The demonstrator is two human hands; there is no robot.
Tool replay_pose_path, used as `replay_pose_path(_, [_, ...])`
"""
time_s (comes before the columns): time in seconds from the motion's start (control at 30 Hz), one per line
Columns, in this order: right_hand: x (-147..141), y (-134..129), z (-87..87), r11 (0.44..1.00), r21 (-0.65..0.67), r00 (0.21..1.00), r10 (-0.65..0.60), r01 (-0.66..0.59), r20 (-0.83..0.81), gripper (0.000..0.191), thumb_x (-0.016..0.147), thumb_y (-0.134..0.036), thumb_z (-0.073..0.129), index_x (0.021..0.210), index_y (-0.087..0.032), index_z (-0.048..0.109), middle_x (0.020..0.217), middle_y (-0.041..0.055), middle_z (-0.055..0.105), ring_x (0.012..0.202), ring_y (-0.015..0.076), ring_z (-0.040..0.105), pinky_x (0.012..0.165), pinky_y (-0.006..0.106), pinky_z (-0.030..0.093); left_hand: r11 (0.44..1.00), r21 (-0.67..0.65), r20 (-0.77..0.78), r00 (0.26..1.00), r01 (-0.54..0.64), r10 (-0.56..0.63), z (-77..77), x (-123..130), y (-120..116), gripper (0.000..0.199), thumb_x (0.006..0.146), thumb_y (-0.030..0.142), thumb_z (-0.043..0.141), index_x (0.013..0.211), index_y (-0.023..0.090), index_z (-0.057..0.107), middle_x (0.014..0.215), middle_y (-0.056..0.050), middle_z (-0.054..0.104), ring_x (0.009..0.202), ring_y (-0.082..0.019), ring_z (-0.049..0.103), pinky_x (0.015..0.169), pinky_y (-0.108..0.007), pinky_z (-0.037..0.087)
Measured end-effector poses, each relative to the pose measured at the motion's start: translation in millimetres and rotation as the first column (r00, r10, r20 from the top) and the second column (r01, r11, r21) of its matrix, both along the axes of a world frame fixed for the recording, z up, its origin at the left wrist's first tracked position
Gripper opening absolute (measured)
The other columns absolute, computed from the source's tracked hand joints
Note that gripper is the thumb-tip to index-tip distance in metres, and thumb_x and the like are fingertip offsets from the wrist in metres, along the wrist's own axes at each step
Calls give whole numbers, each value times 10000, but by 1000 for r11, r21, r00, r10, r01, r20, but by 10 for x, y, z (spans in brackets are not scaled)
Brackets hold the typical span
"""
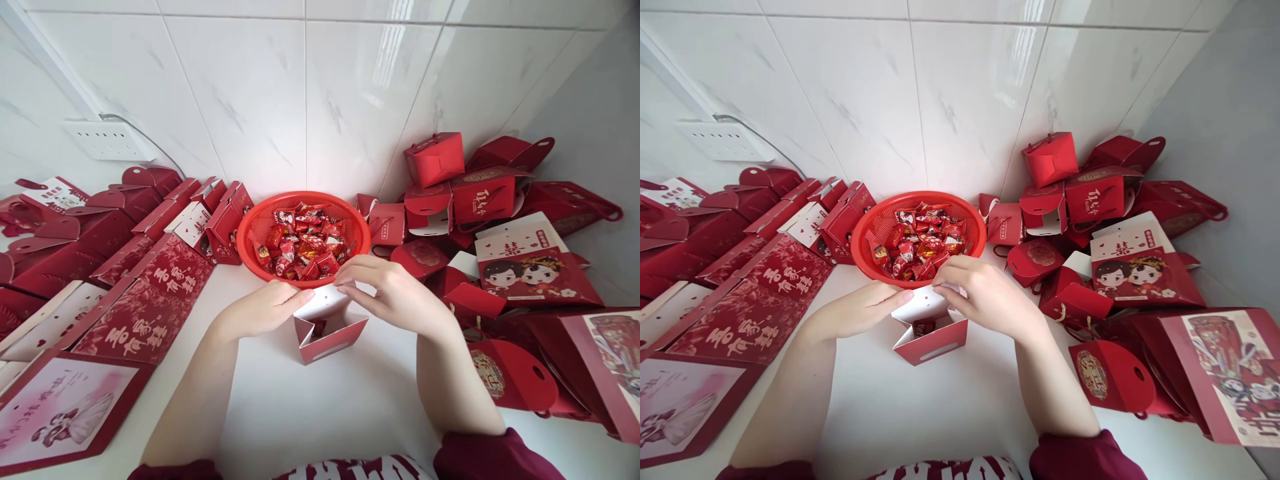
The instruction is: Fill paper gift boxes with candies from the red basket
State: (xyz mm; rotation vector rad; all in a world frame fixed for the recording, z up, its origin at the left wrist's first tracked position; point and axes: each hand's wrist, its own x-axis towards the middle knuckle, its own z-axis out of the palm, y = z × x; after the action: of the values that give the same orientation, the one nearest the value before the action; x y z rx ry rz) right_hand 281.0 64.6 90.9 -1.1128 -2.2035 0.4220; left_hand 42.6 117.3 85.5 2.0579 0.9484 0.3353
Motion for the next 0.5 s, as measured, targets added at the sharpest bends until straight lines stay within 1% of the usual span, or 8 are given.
replay_pose_path(0.07, [88,34,-4,996,-6,995,-94,94,-13,163,967,-260,520,964,-246,682,969,51,702,863,210,656,770,325,508,996,-23,-16,996,90,-91,10,0,8,355,979,432,365,936,210,639,1014,-17,660,946,-192,578,837,-240,410])
replay_pose_path(0.1, [135,62,-14,989,-7,988,-151,151,-24,163,967,-269,520,947,-243,680,957,44,706,846,204,657,752,314,501,993,-32,-35,993,112,-113,11,-2,13,380,984,441,348,882,200,623,975,-20,650,903,-186,572,796,-240,406])
replay_pose_path(0.17, [231,135,-48,963,-10,962,-271,271,-40,168,960,-272,524,914,-237,682,940,33,714,833,196,657,731,296,488,995,-27,-81,992,96,-98,8,-10,22,438,976,474,362,714,178,551,818,-18,601,750,-163,532,669,-246,374])
replay_pose_path(0.23, [315,226,-99,933,-23,933,-359,359,-34,176,950,-262,523,904,-230,690,936,27,722,841,194,658,736,288,479,998,3,-97,993,61,-61,6,-20,25,478,964,488,390,614,169,453,721,-10,527,651,-138,466,598,-259,322])
replay_pose_path(0.33, [388,395,-184,908,-62,910,-414,415,20,190,941,-247,513,922,-223,700,939,21,731,843,189,657,747,280,467,999,46,-50,998,25,-23,15,-31,23,482,952,476,428,588,165,373,701,-4,468,631,-124,420,581,-269,288])
replay_pose_path(0.4, [392,541,-238,900,-78,902,-423,429,84,202,943,-242,504,927,-215,703,957,25,735,859,187,658,760,275,459,1000,28,-52,999,13,-12,23,-36,23,479,947,483,431,595,168,352,681,3,430,617,-120,392,565,-272,268])
replay_pose_path(0.5, [343,817,-315,881,-98,865,-424,463,267,251,968,-228,453,983,-208,703,1063,47,729,956,192,655,809,266,447,999,-31,-97,995,23,-26,29,-49,31,474,947,505,412,615,170,373,678,4,423,615,-120,382,556,-273,257])
